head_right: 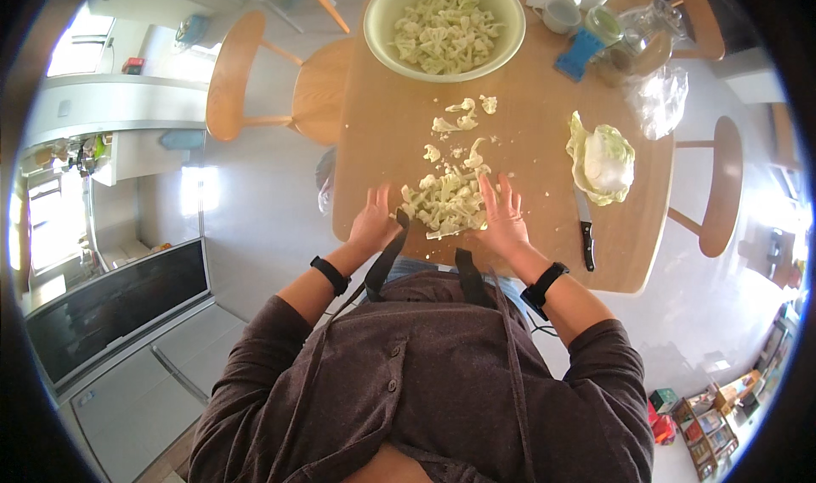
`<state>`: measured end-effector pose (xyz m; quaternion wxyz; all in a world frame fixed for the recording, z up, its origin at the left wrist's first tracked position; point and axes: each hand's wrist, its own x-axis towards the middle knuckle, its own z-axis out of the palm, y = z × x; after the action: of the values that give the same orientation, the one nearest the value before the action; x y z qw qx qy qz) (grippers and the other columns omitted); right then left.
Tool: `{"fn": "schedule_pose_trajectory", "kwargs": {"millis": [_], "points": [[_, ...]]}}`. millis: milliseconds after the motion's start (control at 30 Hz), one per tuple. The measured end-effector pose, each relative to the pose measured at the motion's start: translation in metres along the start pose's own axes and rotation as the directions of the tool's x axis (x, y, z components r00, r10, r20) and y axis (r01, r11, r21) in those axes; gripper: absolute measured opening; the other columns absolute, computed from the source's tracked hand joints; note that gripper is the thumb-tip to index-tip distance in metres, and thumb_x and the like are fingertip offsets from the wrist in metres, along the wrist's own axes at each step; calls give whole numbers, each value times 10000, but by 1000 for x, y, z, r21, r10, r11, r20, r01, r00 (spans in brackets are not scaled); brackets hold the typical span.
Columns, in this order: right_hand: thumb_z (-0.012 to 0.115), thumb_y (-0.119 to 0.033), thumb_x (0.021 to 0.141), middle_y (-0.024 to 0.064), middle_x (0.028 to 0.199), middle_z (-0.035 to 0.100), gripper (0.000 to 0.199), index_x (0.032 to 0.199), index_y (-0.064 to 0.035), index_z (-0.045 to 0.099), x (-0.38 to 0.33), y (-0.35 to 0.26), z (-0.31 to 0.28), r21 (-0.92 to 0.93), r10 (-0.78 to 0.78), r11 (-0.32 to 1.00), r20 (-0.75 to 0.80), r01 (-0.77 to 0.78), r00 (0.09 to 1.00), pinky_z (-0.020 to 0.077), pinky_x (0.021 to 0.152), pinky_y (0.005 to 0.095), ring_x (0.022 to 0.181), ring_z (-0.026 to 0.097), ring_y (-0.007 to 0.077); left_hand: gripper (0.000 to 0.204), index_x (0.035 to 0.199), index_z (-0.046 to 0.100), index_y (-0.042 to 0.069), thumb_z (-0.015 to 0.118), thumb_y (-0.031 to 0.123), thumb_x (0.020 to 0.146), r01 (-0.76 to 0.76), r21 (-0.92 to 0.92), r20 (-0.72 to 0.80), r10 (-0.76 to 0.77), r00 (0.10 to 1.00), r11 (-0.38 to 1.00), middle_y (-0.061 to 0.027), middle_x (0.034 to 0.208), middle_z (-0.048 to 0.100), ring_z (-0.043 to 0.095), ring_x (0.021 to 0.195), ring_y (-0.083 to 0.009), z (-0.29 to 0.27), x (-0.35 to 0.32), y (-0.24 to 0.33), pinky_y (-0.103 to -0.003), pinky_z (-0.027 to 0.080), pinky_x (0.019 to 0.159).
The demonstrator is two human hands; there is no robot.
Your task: The person cuts cauliflower florets into smaller pieces using a knife on a wooden table, then transfers them into a bowl. They walk to the kitchen sink, add water and a cleaning agent, and wash the cauliflower by hand.
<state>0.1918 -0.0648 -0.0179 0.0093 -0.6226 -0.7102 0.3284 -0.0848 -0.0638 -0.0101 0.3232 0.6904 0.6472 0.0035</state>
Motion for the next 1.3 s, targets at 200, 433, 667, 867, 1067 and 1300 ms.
{"fn": "schedule_pose_trajectory", "kwargs": {"millis": [200,433,667,867,1067,1300], "points": [[901,-303,548,206,1493,113,1269,1515,-216,84,-4,0,-1,63,42,997,-29,-40,999,363,1048,532,1307,254,463,983,1442,177,36,788,289,714,-111,-75,81,117,990,991,-279,1328,319,508,1112,-471,-10,30,2,-491,471,909],[878,-367,581,258,1488,90,1292,1521,-206,5,8,-11,4,-9,-11,1000,39,11,999,363,1050,534,1300,237,506,1286,1488,-6,28,884,190,574,-229,8,310,215,926,973,-378,1362,216,393,1250,-494,-4,49,25,-461,412,1030],[875,-273,592,240,1452,165,1191,1503,-197,111,42,-17,13,134,-33,991,37,28,999,361,1038,532,1293,284,478,1182,1473,49,55,842,119,600,-274,-227,258,329,908,935,-332,1306,303,384,1232,-470,11,82,38,-462,401,1034],[839,-193,642,208,1381,354,982,1434,-145,261,62,-16,-3,570,-50,821,20,29,999,368,1050,443,1288,383,395,1169,1449,142,114,889,231,558,-197,-388,335,337,880,900,-251,1335,279,338,1283,-428,-1,111,30,-458,356,1079],[817,-131,675,190,1369,405,907,1413,-146,290,61,-34,-57,602,-167,777,-81,182,983,367,1058,429,1294,403,367,1041,1412,245,102,884,193,594,-172,-482,313,352,882,859,-193,1387,331,322,1334,-363,-58,108,55,-444,313,1097],[792,-5,666,147,1337,430,889,1402,-121,305,114,-54,-133,673,-190,669,-255,316,948,401,1037,398,1261,441,300,1025,1443,214,106,853,136,642,-333,-515,96,440,893,789,-194,1432,287,312,1354,-351,-145,153,93,-423,312,1116]]}}
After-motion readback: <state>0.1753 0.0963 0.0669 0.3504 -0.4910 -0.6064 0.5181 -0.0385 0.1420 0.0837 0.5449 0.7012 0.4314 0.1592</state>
